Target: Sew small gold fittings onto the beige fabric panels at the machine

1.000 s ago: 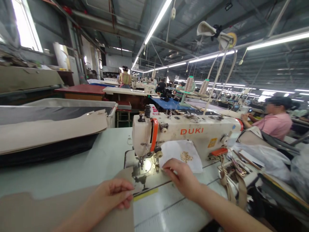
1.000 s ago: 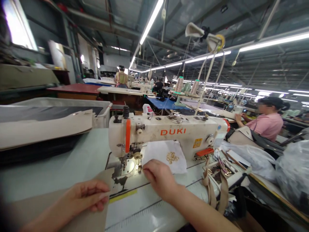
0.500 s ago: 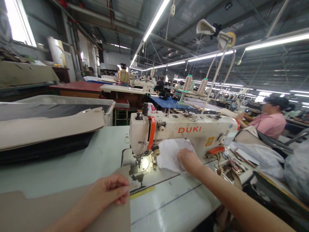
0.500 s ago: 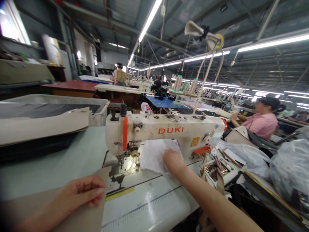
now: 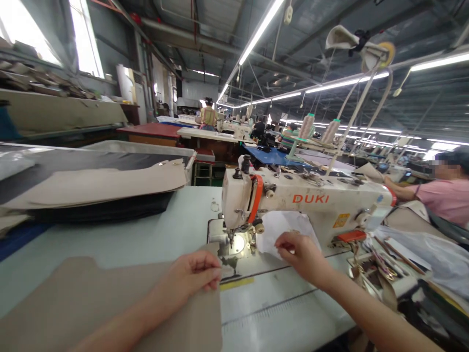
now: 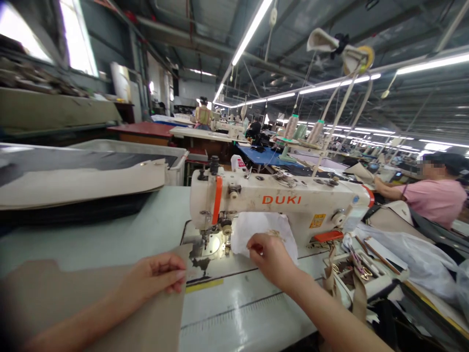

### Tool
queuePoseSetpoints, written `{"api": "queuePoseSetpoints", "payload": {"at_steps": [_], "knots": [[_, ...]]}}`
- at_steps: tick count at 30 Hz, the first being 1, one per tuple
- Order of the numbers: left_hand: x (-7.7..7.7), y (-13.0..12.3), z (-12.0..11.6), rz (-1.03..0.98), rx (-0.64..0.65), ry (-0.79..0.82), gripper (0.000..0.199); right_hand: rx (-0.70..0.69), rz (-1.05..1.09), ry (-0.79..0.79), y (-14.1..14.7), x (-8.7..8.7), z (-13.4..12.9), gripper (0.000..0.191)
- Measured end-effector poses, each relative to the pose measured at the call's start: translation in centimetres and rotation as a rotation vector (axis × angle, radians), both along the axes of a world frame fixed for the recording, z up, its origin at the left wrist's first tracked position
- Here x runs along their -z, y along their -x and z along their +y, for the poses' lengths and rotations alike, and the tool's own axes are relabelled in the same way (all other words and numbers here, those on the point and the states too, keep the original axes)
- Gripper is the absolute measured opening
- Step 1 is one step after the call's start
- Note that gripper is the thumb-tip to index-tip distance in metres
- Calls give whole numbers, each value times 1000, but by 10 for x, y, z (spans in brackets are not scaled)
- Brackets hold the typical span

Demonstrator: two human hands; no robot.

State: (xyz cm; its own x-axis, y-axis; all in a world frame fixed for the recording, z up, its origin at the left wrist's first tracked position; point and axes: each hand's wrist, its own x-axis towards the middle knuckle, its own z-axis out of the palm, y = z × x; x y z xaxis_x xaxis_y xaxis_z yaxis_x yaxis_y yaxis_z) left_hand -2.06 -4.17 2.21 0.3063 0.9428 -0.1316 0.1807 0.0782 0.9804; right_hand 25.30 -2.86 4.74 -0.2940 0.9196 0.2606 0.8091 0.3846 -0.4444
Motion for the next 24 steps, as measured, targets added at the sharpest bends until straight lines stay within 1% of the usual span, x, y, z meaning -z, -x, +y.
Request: {"api": "queuePoseSetpoints", "payload": {"at_steps": [3,5,7,10,12,15,19,22,24], "knots": [[2,-3,-4,30,-15,-112,17,-106,271,149,33,6,-14,16],[3,-4,-8,80,-30,-192,15,-139,353,239,55,11,-16,18],[4,-4,-12,158,-41,-271,13,-140,397,299,74,17,-13,18],[3,-1,-16,287,-79,-402,12,-132,510,392,93,23,-6,17],[2,0,-17,344,-137,-494,11,-146,620,466,98,26,-2,16],[0,2,-17,386,-204,-591,11,-167,741,533,101,27,-1,14],[0,2,-17,413,-205,-650,11,-178,852,630,102,27,-2,11],[1,1,-18,419,-214,-685,11,-211,929,708,102,29,-1,21],[0,1,-18,407,-237,-697,12,-217,951,726,103,31,-1,28]]}}
